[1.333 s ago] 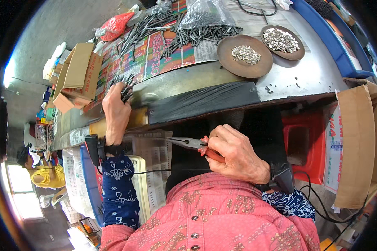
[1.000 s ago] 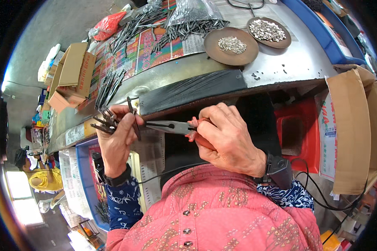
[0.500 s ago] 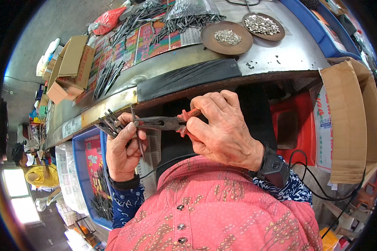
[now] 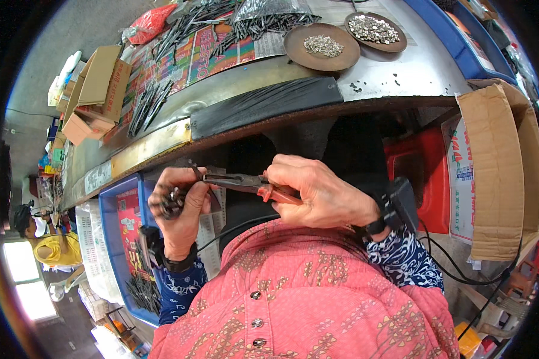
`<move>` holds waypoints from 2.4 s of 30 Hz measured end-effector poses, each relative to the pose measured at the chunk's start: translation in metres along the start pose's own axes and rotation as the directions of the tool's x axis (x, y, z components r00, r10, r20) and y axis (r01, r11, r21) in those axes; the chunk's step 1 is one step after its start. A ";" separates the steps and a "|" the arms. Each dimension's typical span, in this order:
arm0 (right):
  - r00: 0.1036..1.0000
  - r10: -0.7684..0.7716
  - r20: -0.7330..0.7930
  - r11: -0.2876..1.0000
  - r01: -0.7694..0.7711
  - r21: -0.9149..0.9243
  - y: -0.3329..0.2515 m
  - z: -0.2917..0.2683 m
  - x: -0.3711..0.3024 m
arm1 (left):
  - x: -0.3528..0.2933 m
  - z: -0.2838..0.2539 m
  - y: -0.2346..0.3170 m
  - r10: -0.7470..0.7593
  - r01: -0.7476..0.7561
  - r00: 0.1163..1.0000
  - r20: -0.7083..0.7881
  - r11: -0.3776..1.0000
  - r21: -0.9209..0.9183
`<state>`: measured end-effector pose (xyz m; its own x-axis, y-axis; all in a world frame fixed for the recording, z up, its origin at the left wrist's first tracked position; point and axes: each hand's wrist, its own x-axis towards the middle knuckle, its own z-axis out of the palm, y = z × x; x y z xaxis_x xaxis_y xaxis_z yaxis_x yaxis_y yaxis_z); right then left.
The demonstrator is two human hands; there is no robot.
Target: The person repeatedly picks up thin metal rods from a table and bends them with pliers. The bent rods are placed into a blue bin below the table. The person continues this repetitive process throughout the clip.
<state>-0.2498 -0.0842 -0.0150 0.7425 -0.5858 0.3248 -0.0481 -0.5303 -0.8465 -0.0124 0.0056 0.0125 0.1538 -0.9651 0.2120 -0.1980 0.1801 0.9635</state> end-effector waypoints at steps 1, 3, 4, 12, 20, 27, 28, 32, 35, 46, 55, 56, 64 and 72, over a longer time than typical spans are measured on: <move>0.990 0.104 0.091 0.988 -0.114 0.102 0.001 -0.002 -0.001 | 0.001 -0.001 -0.002 0.143 -0.145 0.989 0.026 0.979 0.146; 0.967 0.181 0.179 0.961 -0.213 0.178 0.002 -0.004 -0.002 | 0.003 -0.001 -0.006 0.223 -0.223 0.975 0.017 0.960 0.170; 0.994 0.082 0.078 0.988 -0.091 0.125 0.002 -0.001 -0.001 | 0.004 -0.001 -0.008 0.161 -0.159 0.986 -0.033 0.986 0.052; 0.946 -0.241 -0.216 0.858 0.104 -0.504 -0.002 0.010 0.001 | 0.004 -0.004 -0.006 -0.297 0.253 0.955 -0.022 0.847 -0.467; 0.918 -0.337 -0.207 0.777 0.148 -0.612 -0.006 0.011 0.002 | 0.002 -0.008 0.001 -0.405 0.389 0.909 0.099 0.739 -0.550; 0.968 -0.214 -0.130 0.875 0.131 -0.466 0.004 0.013 -0.004 | 0.002 -0.009 -0.006 -0.292 0.334 0.942 0.164 0.787 -0.519; 0.973 -0.195 -0.126 0.906 0.130 -0.402 0.007 0.014 -0.003 | 0.002 -0.008 -0.008 -0.290 0.318 0.948 0.132 0.842 -0.435; 0.990 -0.133 -0.051 0.983 0.125 -0.130 0.013 0.013 -0.004 | -0.005 -0.005 -0.012 -0.160 0.166 0.986 0.048 0.970 -0.179; 0.987 0.081 0.137 0.980 -0.104 0.169 0.013 0.006 -0.006 | -0.008 -0.004 -0.013 0.052 -0.052 0.999 0.003 0.985 0.162; 0.983 -0.078 -0.166 0.981 0.046 -0.187 0.009 0.012 0.001 | 0.026 -0.032 0.000 0.144 -0.131 0.989 0.025 0.800 0.586; 0.984 -0.101 -0.147 0.956 0.056 -0.287 0.017 0.017 0.004 | 0.086 -0.079 -0.020 0.075 0.010 0.984 -0.163 0.885 0.466; 0.983 -0.102 -0.150 0.956 0.055 -0.289 0.018 0.016 0.004 | 0.094 -0.083 -0.024 0.145 -0.040 0.979 -0.141 0.822 0.568; 0.988 -0.052 -0.147 0.957 0.007 -0.290 0.023 0.015 0.007 | 0.139 -0.106 -0.059 0.328 -0.112 0.943 -0.061 0.484 0.868; 0.988 -0.050 -0.144 0.962 0.010 -0.271 0.033 0.017 0.008 | 0.150 -0.100 -0.064 0.258 -0.049 0.966 -0.028 0.288 0.956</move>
<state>-0.2343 -0.0961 -0.0469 0.6404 -0.6403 0.4242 -0.2204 -0.6822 -0.6971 0.1202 -0.1321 -0.0007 0.1244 -0.8803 0.4578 -0.9905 -0.0825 0.1104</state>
